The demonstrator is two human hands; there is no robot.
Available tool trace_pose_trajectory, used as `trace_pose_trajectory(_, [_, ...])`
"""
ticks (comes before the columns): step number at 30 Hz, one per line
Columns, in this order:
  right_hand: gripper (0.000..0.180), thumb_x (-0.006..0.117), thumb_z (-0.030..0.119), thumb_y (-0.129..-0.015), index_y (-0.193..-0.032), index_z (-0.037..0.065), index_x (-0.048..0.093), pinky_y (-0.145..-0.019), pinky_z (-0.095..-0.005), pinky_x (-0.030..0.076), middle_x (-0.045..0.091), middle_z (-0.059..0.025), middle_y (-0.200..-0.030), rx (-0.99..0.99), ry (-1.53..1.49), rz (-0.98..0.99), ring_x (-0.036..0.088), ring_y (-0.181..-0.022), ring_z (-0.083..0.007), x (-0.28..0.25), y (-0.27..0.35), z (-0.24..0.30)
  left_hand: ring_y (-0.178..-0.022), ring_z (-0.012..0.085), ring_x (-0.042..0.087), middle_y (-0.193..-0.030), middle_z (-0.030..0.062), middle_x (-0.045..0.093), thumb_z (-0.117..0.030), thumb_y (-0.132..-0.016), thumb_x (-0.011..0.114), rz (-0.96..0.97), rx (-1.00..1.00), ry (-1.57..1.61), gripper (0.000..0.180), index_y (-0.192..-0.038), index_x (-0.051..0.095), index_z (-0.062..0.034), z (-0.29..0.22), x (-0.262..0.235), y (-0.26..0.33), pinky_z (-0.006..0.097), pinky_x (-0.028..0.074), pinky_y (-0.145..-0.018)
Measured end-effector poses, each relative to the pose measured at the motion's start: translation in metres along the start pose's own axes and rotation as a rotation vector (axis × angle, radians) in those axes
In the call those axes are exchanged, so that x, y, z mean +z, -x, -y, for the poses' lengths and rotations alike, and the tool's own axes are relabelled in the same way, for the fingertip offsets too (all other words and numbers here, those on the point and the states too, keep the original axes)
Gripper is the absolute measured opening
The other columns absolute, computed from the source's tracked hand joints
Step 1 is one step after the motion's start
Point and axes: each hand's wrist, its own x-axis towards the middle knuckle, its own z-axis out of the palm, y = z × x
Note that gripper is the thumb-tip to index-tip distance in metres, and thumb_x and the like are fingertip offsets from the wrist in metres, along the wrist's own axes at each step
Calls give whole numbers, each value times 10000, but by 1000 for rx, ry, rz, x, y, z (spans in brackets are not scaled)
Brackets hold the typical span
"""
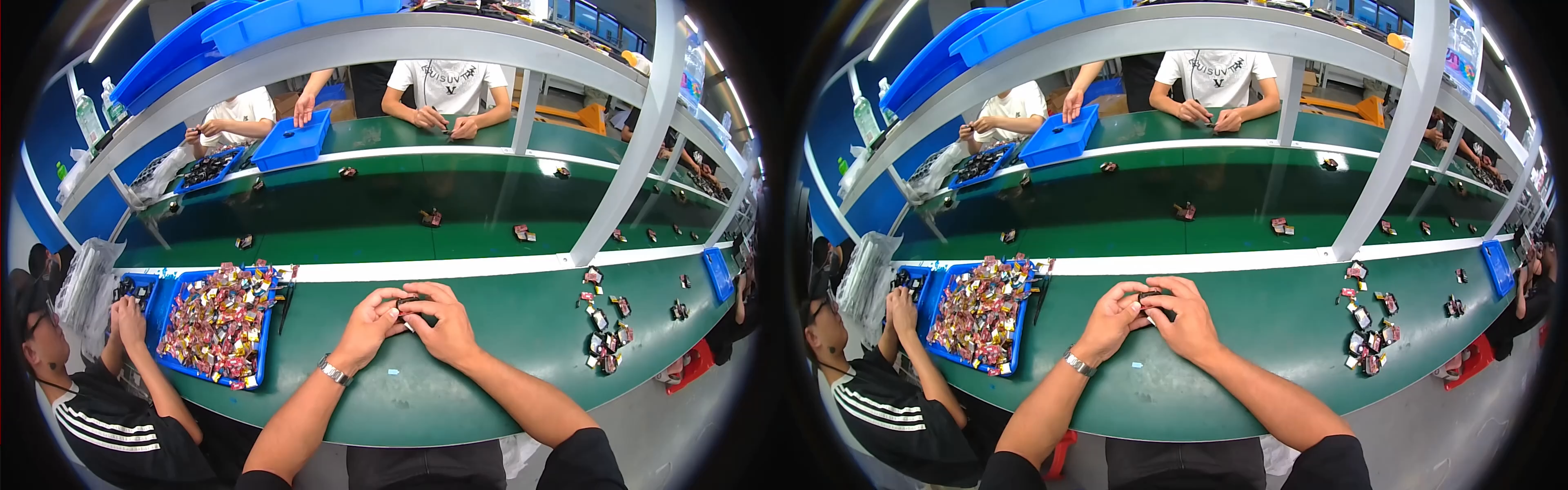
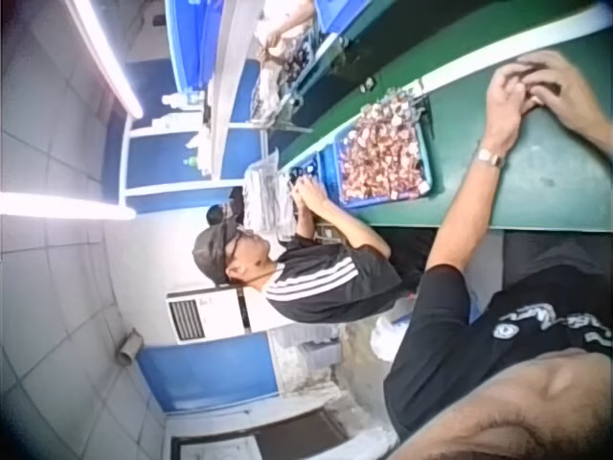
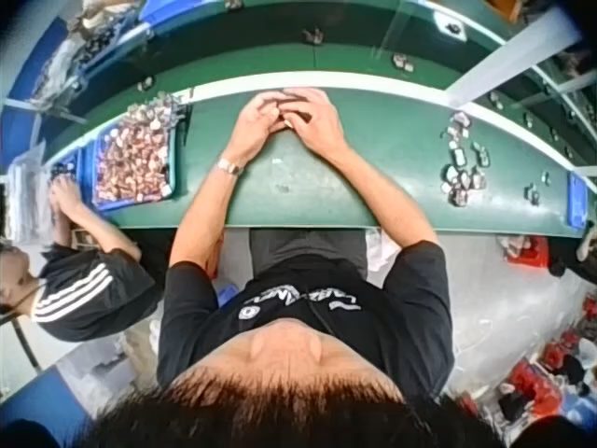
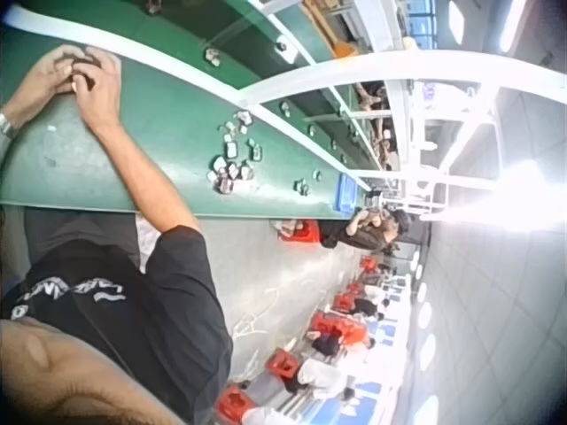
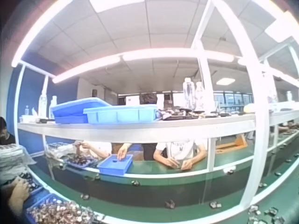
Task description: Assembling small electronic or plastic components on a conveyor belt in a factory setting.
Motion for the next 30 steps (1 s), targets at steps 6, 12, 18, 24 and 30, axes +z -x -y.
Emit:
trace_pose_trajectory(6, [206, 694, 73, -809, -1009, 100, 737, -1010, -399, 442, 606, -77, -1281, -34, -18, -4, 511, -1210, -292, 2, 2, -4, -1123, 183, 595, -1241, 114, 594, -79, -995, 503, -14, 18, -14, 273, -1262, 461, -40, -1, 4, 0, 360, 513, -964])
trace_pose_trajectory(12, [197, 696, 53, -803, -996, 84, 717, -922, -374, 498, 631, -81, -1164, -77, 15, -37, 549, -1132, -285, -5, -3, 5, -1085, 163, 610, -1211, 101, 620, -79, -1005, 479, -63, -25, -19, 268, -1270, 457, -43, -2, 2, 1, 325, 524, -916])
trace_pose_trajectory(18, [191, 715, -35, -740, -908, 49, 684, -785, -343, 539, 636, -75, -1042, -229, 62, -100, 609, -968, -263, -1, -4, 5, -1078, 164, 616, -1181, 94, 634, -75, -1004, 478, -44, -18, 25, 273, -1275, 453, -45, -3, 2, 0, 315, 526, -904])
trace_pose_trajectory(24, [238, 734, -31, -727, -950, 32, 676, -739, -337, 555, 624, -90, -1022, -267, 152, -124, 611, -924, -258, 0, -4, 11, -1089, 180, 614, -1178, 103, 631, -72, -998, 491, -49, -28, 46, 277, -1268, 450, -28, -3, 2, -1, 351, 524, -946])
trace_pose_trajectory(30, [239, 742, -10, -718, -942, 31, 669, -724, -337, 552, 618, -93, -1013, -284, 254, -125, 612, -912, -262, -1, -2, 13, -1094, 188, 613, -1178, 113, 625, -77, -999, 491, -20, -12, 51, 274, -1264, 450, -19, -3, 3, 0, 370, 519, -966])
